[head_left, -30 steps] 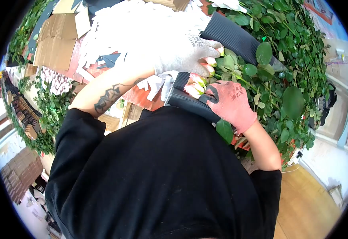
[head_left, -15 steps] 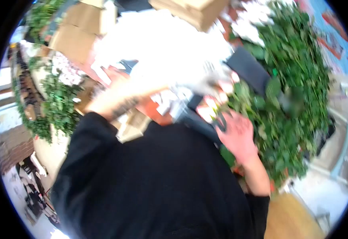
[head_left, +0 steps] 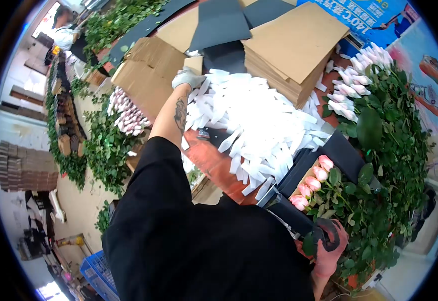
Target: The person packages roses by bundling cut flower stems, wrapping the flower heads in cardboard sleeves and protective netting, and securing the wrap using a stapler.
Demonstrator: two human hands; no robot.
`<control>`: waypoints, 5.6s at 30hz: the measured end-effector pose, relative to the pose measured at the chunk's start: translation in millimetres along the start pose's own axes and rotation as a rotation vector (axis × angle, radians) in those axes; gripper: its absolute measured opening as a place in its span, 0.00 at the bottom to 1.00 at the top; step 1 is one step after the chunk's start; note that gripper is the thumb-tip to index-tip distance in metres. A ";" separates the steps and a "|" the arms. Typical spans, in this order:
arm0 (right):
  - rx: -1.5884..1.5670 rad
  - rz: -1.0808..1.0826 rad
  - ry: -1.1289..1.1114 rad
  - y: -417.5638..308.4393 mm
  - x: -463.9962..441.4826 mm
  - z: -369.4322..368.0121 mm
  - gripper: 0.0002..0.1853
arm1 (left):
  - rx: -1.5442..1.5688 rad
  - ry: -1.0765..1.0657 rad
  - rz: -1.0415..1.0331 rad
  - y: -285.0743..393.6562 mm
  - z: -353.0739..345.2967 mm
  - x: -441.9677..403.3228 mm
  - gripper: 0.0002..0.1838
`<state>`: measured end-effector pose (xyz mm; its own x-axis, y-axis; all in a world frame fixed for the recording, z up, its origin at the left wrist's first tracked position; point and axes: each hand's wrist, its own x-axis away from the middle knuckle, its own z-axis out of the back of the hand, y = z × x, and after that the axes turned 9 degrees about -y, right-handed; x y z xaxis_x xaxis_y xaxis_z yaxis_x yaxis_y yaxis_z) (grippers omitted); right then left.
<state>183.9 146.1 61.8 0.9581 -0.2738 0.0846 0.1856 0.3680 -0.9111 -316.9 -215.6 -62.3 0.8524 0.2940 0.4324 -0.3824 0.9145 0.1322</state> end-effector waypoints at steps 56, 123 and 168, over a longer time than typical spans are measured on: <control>-0.288 -0.137 0.370 -39.7 -23.8 57.7 0.17 | 0.230 -0.723 -0.746 -7.6 45.0 244.6 0.44; -1.920 0.363 0.272 36.6 -35.2 -66.7 0.24 | -0.299 -0.595 -2.142 178.8 -59.1 332.4 0.13; 1.009 -0.154 -0.254 -5.9 -136.6 -32.0 0.13 | 0.355 -0.126 -1.703 138.7 -82.6 314.6 0.06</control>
<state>45.0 152.9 42.8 0.9044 -0.2290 0.3599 0.2932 0.9465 -0.1345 -72.3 26.7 18.3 0.3263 -0.8866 -0.3278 0.7680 0.0464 0.6388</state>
